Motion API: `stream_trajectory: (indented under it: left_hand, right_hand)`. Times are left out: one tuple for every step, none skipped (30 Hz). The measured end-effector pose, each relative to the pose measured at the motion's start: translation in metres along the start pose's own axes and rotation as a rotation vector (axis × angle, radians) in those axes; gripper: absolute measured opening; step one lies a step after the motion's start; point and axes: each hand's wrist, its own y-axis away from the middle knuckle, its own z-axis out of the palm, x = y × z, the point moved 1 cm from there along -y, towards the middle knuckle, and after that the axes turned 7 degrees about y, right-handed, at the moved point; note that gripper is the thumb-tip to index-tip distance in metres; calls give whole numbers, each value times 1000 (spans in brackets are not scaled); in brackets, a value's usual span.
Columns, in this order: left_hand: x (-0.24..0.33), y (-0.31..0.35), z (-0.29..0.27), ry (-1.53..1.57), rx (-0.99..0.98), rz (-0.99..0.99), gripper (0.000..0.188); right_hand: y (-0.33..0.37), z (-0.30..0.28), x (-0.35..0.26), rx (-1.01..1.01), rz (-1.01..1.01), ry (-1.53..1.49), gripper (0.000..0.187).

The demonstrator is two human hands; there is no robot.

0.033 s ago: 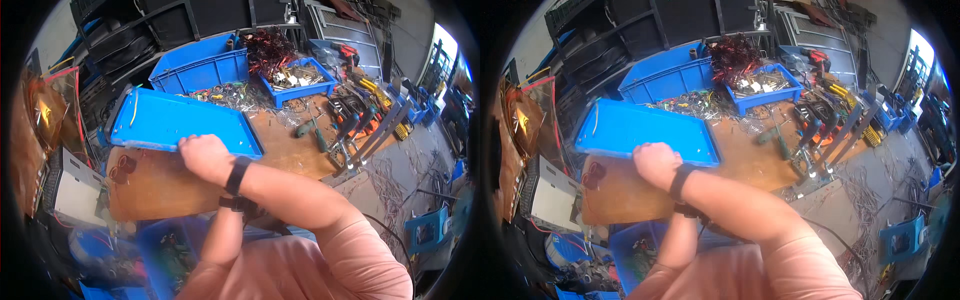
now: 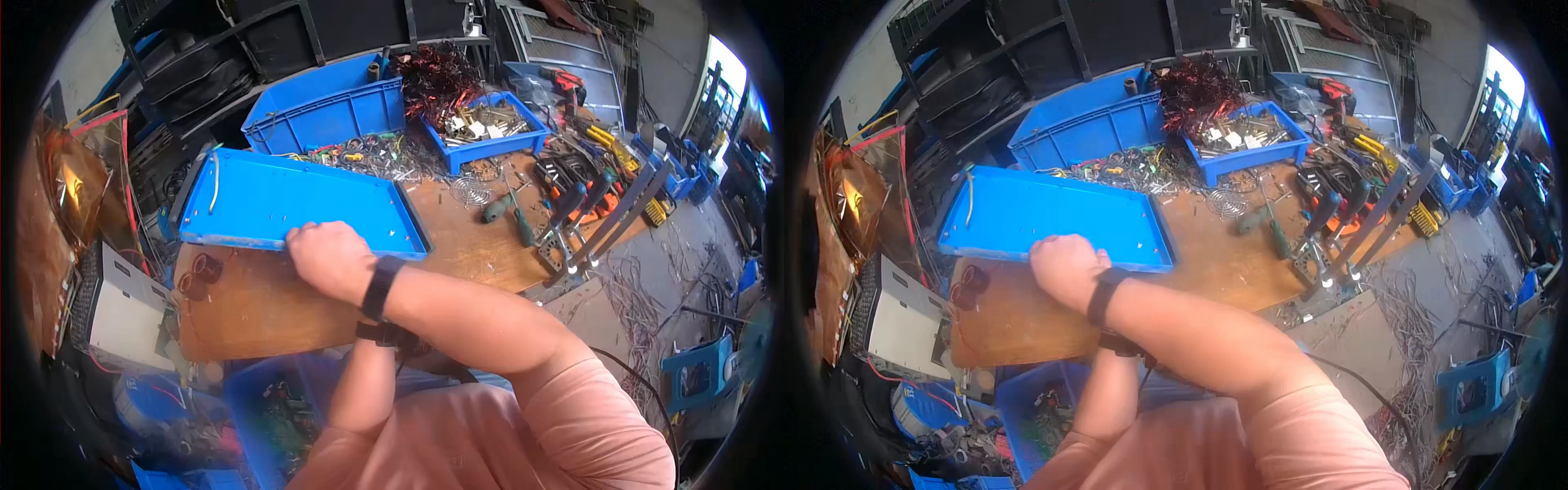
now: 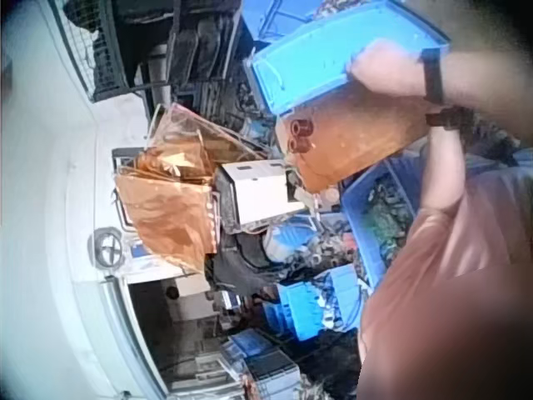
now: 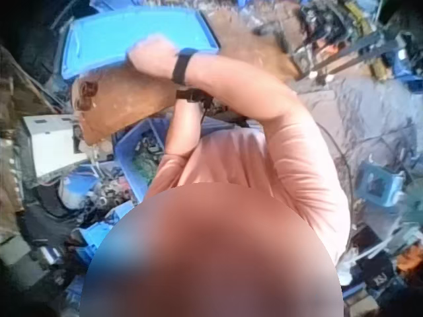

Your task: Removing screws and wires from a blue plastic electronic enclosure on a workshop table.

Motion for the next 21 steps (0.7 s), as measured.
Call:
stream_trajectory:
  left_hand:
    - [9, 0, 3, -57, 44, 19, 34]
    - [8, 7, 6, -114, 88, 38, 34]
    - [15, 7, 9, -172, 131, 56, 34]
    - [18, 13, 13, -230, 175, 75, 35]
    - [19, 10, 16, -287, 217, 93, 35]
    - [14, 11, 21, -345, 258, 110, 35]
    - [14, 13, 24, -401, 301, 130, 35]
    - [16, 16, 27, -456, 343, 149, 35]
    - [18, 18, 31, -512, 383, 169, 36]
    - [23, 23, 33, -568, 426, 187, 36]
    - [24, 27, 36, -623, 467, 206, 36]
    - [29, 30, 39, -679, 508, 226, 36]
    - [31, 33, 42, -737, 549, 237, 36]
    - [31, 32, 46, -796, 588, 249, 37]
    - [30, 32, 50, -855, 628, 261, 37]
    - [30, 36, 54, -913, 664, 279, 37]
    - [32, 35, 58, -971, 700, 297, 37]
    - [32, 35, 63, -1031, 735, 314, 38]
    - [33, 36, 67, -1092, 775, 335, 38]
    - [31, 31, 72, -1154, 814, 354, 38]
    - [32, 33, 76, -1216, 852, 372, 39]
  right_hand:
    - [-1, -5, -5, -47, -6, 7, 17]
    - [-2, -4, -9, -50, 0, 2, 17]
    - [-2, -3, -12, -79, -18, 26, 15]
    - [-3, -1, -15, -108, -38, 49, 12]
    - [-3, 4, -19, -111, -33, 46, 12]
    - [-2, 10, -23, -214, -50, 161, 12]
    - [0, 9, -28, -320, -72, 276, 11]
    - [0, 6, -32, -326, -69, 274, 11]
    - [0, 3, -38, -452, -79, 314, 14]
    - [1, 1, -43, -580, -90, 352, 18]
    - [1, 5, -47, -586, -89, 350, 18]
    - [-1, 11, -52, -595, -96, 334, 20]
    - [-3, 18, -54, -606, -95, 315, 23]
    - [-6, 25, -56, -616, -95, 296, 25]
    - [-8, 31, -57, -625, -95, 277, 27]
    - [-10, 36, -61, -631, -100, 262, 30]
    - [-11, 40, -64, -637, -104, 247, 32]
    - [-11, 44, -66, -643, -107, 230, 35]
    - [-10, 42, -68, -646, -109, 227, 35]
    - [-8, 39, -68, -644, -122, 227, 36]
    - [-6, 37, -68, -643, -132, 227, 36]
